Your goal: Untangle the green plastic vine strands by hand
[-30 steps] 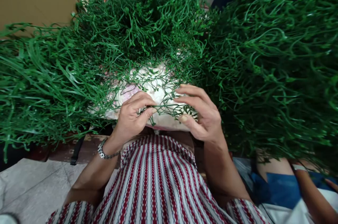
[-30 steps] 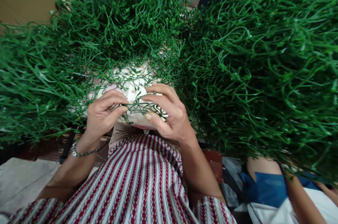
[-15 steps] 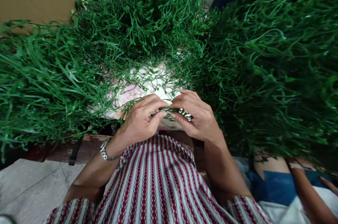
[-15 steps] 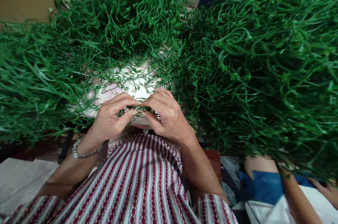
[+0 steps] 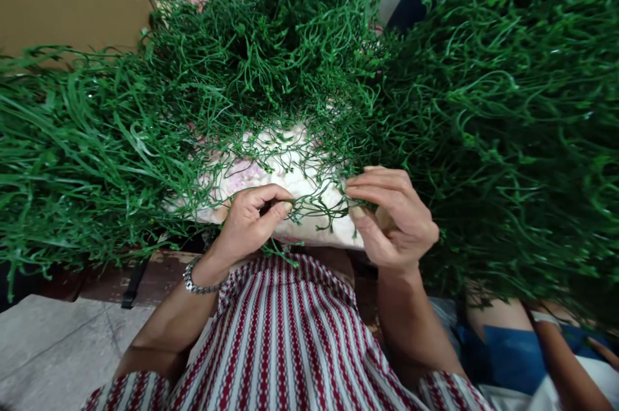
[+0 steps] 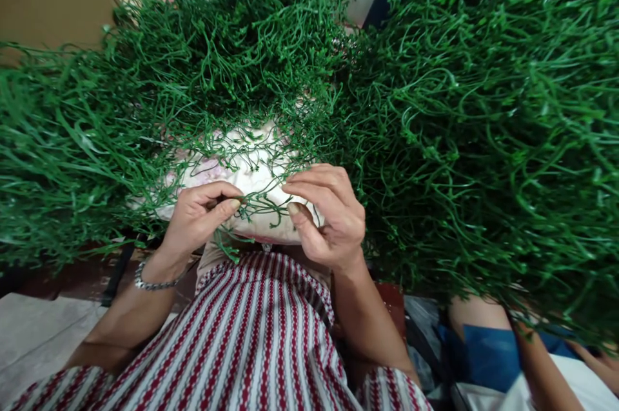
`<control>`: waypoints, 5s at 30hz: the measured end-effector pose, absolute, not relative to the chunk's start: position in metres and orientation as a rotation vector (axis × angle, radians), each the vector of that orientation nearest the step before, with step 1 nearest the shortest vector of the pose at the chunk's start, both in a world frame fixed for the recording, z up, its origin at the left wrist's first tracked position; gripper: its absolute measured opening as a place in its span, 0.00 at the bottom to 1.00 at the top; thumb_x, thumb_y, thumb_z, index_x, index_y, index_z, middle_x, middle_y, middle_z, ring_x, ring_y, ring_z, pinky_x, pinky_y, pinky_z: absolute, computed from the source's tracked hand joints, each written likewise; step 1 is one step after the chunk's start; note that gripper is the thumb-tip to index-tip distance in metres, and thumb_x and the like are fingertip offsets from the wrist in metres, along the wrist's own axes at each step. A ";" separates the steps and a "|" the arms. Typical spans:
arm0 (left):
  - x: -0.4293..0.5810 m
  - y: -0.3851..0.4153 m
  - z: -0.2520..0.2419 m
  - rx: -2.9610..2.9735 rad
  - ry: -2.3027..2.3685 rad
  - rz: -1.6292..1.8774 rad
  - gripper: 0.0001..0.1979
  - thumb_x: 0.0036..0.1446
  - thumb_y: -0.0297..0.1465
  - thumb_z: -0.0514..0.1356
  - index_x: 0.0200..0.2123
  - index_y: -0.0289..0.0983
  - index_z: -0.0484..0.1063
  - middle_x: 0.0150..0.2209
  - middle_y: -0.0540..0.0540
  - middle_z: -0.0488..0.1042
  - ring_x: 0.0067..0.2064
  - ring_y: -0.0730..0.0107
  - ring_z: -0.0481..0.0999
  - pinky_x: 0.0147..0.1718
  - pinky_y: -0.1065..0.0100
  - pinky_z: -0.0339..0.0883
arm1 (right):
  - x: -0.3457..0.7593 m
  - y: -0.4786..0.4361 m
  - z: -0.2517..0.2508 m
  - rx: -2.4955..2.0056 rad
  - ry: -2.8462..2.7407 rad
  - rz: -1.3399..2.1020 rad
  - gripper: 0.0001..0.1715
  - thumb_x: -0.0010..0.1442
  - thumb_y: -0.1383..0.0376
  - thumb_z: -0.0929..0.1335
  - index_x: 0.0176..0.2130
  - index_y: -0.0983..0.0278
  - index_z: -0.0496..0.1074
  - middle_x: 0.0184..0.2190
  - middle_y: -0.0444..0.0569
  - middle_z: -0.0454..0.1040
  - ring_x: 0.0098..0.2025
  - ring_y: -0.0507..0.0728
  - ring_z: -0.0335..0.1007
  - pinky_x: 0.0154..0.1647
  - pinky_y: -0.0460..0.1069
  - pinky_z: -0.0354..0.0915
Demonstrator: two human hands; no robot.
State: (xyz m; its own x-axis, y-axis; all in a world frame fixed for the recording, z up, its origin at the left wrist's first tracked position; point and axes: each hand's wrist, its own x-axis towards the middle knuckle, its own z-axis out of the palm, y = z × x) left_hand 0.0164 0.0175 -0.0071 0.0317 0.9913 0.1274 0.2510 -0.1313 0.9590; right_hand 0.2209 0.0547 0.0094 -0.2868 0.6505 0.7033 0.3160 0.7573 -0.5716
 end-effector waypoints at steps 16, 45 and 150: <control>0.023 0.016 -0.005 1.927 1.387 1.238 0.03 0.54 0.26 0.57 0.31 0.36 0.71 0.32 0.47 0.68 0.37 0.69 0.68 0.38 0.66 0.63 | 0.209 0.053 -0.002 -0.794 -2.103 0.612 0.03 0.57 0.71 0.65 0.35 0.65 0.67 0.29 0.48 0.69 0.33 0.53 0.64 0.35 0.50 0.62; 0.026 0.011 -0.008 1.707 1.267 1.069 0.09 0.53 0.30 0.59 0.38 0.36 0.74 0.34 0.47 0.78 0.34 0.73 0.75 0.34 0.73 0.67 | 0.207 0.053 -0.015 -0.689 -2.003 0.908 0.05 0.55 0.71 0.67 0.36 0.66 0.70 0.32 0.49 0.69 0.36 0.53 0.66 0.38 0.50 0.63; 0.017 0.012 -0.006 1.746 1.135 0.825 0.07 0.53 0.25 0.56 0.24 0.33 0.70 0.21 0.52 0.69 0.24 0.79 0.66 0.25 0.76 0.58 | 0.204 0.048 -0.012 -0.708 -2.205 1.148 0.06 0.59 0.65 0.65 0.33 0.67 0.67 0.26 0.45 0.66 0.28 0.49 0.61 0.30 0.44 0.56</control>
